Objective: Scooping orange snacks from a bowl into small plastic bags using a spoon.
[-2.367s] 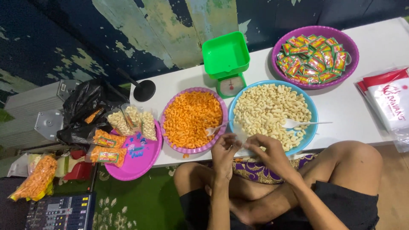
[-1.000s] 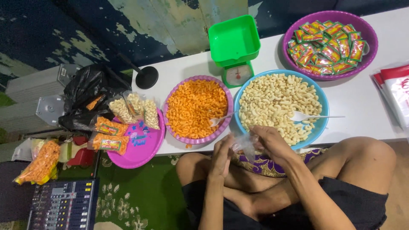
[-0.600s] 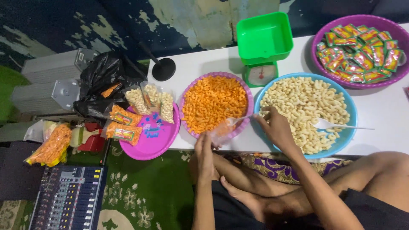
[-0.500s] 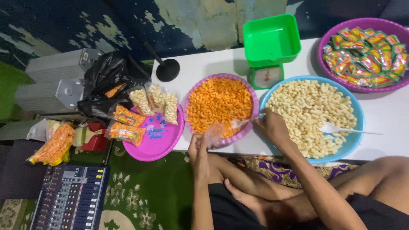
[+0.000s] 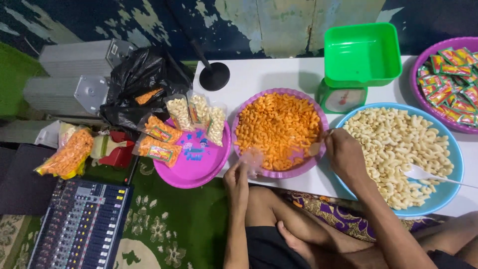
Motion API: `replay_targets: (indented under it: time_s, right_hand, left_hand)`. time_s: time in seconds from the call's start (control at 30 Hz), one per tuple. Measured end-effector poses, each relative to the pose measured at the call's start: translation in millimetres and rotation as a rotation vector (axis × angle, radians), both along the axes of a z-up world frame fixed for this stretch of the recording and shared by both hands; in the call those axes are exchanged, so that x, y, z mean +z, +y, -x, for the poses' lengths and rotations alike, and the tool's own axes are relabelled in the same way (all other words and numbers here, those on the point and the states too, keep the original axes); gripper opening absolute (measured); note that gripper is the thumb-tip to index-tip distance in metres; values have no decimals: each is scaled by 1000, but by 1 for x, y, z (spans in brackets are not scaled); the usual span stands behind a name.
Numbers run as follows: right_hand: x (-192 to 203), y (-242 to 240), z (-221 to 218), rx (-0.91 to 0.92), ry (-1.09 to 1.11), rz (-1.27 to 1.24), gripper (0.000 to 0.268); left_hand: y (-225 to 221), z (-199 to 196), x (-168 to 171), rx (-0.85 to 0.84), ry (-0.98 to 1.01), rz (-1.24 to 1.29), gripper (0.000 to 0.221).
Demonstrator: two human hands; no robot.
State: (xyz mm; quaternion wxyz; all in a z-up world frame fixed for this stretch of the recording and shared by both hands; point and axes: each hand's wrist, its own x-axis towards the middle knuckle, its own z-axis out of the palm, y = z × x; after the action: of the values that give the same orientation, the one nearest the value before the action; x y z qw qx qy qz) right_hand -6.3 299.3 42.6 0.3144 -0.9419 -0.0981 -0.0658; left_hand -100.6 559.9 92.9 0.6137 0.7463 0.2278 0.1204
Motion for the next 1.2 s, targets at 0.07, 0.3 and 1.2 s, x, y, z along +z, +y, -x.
replay_targets:
  time_s: [0.07,0.3,1.2]
  right_hand:
    - [-31,2,-6,3,80,-22,27]
    - [-25,52,6,-125,492,-249,47]
    - [-30,10,25,-242,624,-1296,30]
  left_hand:
    - [4,-4,-9,11,2,3,34]
    - [13,-12,-35,23,102,-38,28]
    - [4,-11,-56,-49,-26,348,20]
